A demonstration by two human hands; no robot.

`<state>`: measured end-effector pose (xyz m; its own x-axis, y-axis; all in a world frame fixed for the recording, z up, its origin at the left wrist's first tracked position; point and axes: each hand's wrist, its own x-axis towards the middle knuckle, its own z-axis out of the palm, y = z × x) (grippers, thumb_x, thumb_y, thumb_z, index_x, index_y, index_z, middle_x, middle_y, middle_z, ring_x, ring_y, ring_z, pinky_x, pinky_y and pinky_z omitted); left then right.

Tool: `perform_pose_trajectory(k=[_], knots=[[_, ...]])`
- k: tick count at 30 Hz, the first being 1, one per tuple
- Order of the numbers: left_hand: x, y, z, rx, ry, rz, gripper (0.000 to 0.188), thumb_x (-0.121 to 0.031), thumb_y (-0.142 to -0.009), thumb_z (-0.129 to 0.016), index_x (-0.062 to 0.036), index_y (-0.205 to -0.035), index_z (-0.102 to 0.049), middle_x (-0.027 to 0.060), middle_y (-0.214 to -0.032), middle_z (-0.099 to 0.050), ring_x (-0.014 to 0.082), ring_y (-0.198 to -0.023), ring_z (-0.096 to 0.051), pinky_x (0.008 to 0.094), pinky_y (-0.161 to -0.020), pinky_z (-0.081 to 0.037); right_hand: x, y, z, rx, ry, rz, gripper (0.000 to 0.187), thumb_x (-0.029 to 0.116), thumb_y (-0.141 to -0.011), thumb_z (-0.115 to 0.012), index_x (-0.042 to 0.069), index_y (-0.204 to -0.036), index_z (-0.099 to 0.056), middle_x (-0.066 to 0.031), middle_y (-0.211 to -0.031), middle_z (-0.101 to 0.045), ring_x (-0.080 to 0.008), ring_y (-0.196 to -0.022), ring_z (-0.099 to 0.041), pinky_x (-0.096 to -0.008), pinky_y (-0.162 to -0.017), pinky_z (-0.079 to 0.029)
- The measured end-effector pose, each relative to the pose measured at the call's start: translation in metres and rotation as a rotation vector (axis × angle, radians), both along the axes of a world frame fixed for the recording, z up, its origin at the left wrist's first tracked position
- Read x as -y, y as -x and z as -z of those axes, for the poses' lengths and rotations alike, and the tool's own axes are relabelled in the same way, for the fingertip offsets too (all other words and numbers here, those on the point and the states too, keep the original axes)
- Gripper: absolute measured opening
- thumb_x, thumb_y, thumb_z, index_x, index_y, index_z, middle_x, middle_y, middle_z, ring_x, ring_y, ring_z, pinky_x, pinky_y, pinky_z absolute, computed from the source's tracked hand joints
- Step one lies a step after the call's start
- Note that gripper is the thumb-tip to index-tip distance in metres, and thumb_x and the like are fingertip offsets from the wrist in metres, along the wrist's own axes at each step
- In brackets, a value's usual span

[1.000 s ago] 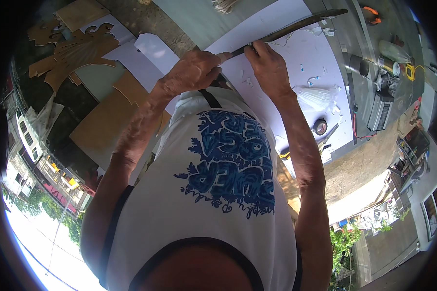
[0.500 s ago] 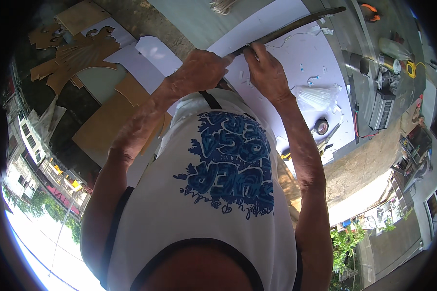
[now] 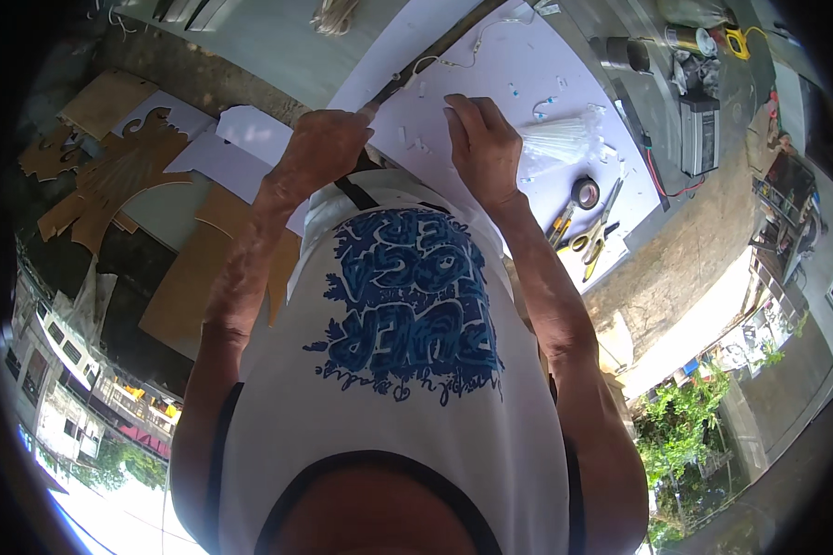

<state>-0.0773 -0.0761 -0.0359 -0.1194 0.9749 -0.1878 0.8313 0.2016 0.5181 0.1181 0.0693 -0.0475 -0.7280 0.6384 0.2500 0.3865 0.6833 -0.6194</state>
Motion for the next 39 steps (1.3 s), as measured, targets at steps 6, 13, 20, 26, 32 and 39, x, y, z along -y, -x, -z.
perform_pose_trajectory(k=[6, 13, 20, 26, 32, 39], knots=[[0.001, -0.001, 0.016, -0.053, -0.029, 0.027, 0.036, -0.016, -0.094, -0.064, -0.0036, -0.127, -0.059, 0.0130, -0.073, -0.066, 0.0322, -0.069, -0.067, 0.0447, -0.064, -0.053, 0.012, -0.156, -0.008, 0.296, 0.086, 0.645, 0.015, 0.011, -0.090, -0.070, 0.003, -0.102, -0.067, -0.0107, -0.088, -0.064, -0.0274, -0.075, -0.065, -0.0410, -0.070, -0.052], [0.003, 0.000, 0.017, -0.031, -0.209, 0.010, 0.027, -0.012, -0.092, -0.065, 0.0013, -0.116, -0.065, 0.0131, -0.069, -0.067, 0.0283, -0.064, -0.068, 0.0404, -0.060, -0.054, -0.003, -0.314, 0.030, 0.856, 0.113, 0.833, 0.060, 0.053, -0.094, -0.060, 0.010, -0.136, -0.056, -0.0171, -0.133, -0.057, -0.0377, -0.126, -0.052, -0.0543, -0.104, -0.041], [0.011, -0.006, 0.023, 0.058, -0.252, -0.162, 0.044, -0.013, -0.092, -0.068, -0.0023, -0.132, -0.055, 0.0180, -0.080, -0.070, 0.0367, -0.073, -0.069, 0.0446, -0.066, -0.056, -0.021, -0.290, 0.022, 0.824, 0.151, 0.700, 0.081, 0.059, -0.077, -0.079, 0.006, -0.135, -0.058, -0.0180, -0.125, -0.056, -0.0383, -0.119, -0.055, -0.0543, -0.095, -0.048], [0.010, -0.008, 0.024, 0.090, -0.051, -0.223, 0.050, -0.024, -0.092, -0.068, 0.0003, -0.134, -0.056, 0.0215, -0.081, -0.071, 0.0397, -0.076, -0.070, 0.0474, -0.070, -0.056, -0.043, -0.303, 0.031, 0.674, 0.196, 0.683, 0.046, 0.029, -0.077, -0.079, 0.001, -0.111, -0.067, -0.0164, -0.102, -0.067, -0.0337, -0.095, -0.065, -0.0481, -0.086, -0.052], [0.008, -0.005, 0.031, 0.185, -0.103, -0.285, 0.042, -0.022, -0.090, -0.068, 0.0021, -0.124, -0.063, 0.0219, -0.082, -0.071, 0.0385, -0.076, -0.071, 0.0463, -0.072, -0.056, -0.072, -0.278, -0.006, 0.575, 0.485, 0.688, 0.032, 0.023, -0.085, -0.076, -0.001, -0.104, -0.068, -0.0095, -0.088, -0.071, -0.0187, -0.080, -0.066, -0.0345, -0.075, -0.052], [0.007, -0.002, 0.038, 0.241, -0.108, -0.314, 0.039, -0.025, -0.088, -0.068, 0.0000, -0.119, -0.066, 0.0199, -0.079, -0.071, 0.0366, -0.075, -0.071, 0.0441, -0.075, -0.057, -0.046, -0.103, -0.106, 0.311, 0.965, 0.107, 0.032, 0.015, -0.095, -0.069, -0.001, -0.122, -0.065, -0.0076, -0.091, -0.074, -0.0102, -0.079, -0.065, -0.0264, -0.065, -0.051]])
